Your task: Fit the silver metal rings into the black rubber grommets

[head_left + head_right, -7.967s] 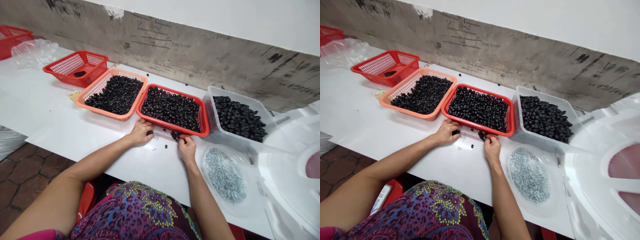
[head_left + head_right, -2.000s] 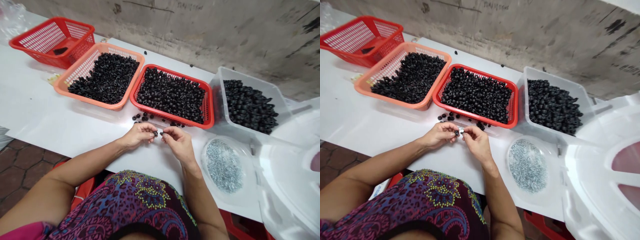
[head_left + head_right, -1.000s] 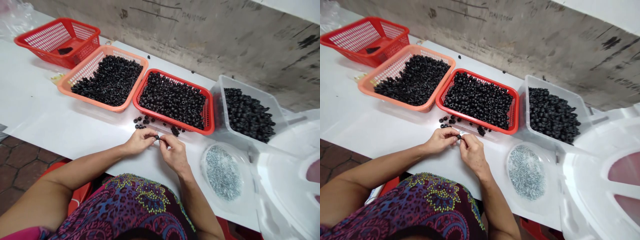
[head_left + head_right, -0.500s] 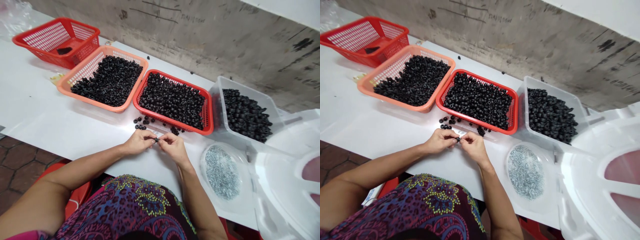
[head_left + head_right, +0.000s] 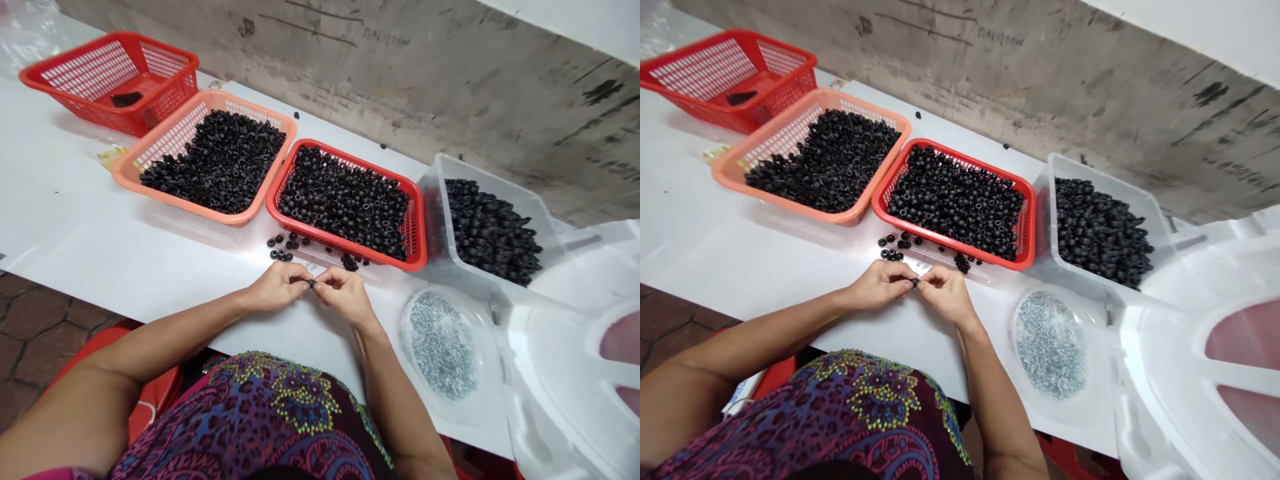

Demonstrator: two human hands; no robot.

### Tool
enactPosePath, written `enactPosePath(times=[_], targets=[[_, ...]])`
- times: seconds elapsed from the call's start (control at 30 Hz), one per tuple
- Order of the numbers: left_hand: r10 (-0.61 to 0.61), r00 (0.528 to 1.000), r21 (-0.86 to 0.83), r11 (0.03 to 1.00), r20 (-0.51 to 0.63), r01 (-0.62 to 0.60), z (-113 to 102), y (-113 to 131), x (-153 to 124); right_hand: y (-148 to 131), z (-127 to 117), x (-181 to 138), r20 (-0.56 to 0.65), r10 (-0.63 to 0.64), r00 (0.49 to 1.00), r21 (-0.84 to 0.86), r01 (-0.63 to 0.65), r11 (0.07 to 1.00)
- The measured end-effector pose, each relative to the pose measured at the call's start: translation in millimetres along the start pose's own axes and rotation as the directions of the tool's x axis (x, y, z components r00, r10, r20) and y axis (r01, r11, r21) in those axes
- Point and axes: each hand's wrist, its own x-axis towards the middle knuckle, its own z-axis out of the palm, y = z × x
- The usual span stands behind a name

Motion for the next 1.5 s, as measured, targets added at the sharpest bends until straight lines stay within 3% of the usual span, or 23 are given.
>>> enactPosePath(times=[0.1, 0.23, 0.33, 0.47, 0.57, 0.67, 0.8, 0.9, 1.07, 1.23, 1.33, 1.5], targets=[[-0.013, 1.000, -0.032, 0.999, -0.004, 0.012, 0, 0, 0, -2, 1, -1, -0.045, -0.006, 0.999, -0.001, 0.006, 1.000], [0.008, 0.999, -0.121, 0.993, 0.054, -0.001, 1, 4, 0, -4, -6, -2, 0.033, 0.076, 0.997, 0.137, -0.079, 0.987], [0.141, 0.989, -0.038, 0.990, 0.051, -0.139, 2, 6, -1, 0, -12, 0, 0.121, 0.105, 0.987, 0.271, -0.134, 0.953], [0.342, 0.940, 0.119, 0.932, 0.022, -0.342, 2, 3, -1, 8, -14, 4, 0.270, 0.102, 0.958, 0.371, -0.201, 0.907], [0.418, 0.908, 0.162, 0.899, -0.031, -0.408, 4, -4, 1, 11, -11, 4, 0.365, 0.081, 0.927, 0.453, -0.253, 0.855], [0.441, 0.893, 0.182, 0.889, -0.087, -0.420, 6, -10, 3, 11, -8, 4, 0.372, 0.065, 0.926, 0.482, -0.253, 0.839], [0.381, 0.913, 0.057, 0.925, -0.148, -0.376, 9, -11, 3, 11, -6, 3, 0.277, 0.033, 0.960, 0.478, -0.167, 0.862], [0.259, 0.963, -0.078, 0.961, -0.074, -0.264, 14, -7, 0, 12, -4, 3, 0.220, 0.013, 0.975, 0.407, -0.105, 0.907], [0.205, 0.979, 0.014, 0.979, -0.013, -0.204, 19, -7, -2, 13, 1, 1, 0.259, -0.087, 0.962, 0.241, 0.023, 0.970], [0.179, 0.983, 0.015, 0.984, 0.034, -0.180, 19, -14, 0, 7, 5, 2, 0.223, -0.080, 0.972, 0.203, 0.033, 0.979], [0.160, 0.987, -0.006, 0.987, -0.003, -0.160, 18, -14, 0, 6, 6, 3, 0.210, -0.091, 0.973, 0.211, 0.046, 0.976], [0.131, 0.990, -0.198, 0.970, -0.059, -0.140, 17, -12, -1, 7, 11, -1, 0.147, 0.006, 0.989, 0.385, -0.063, 0.921]])
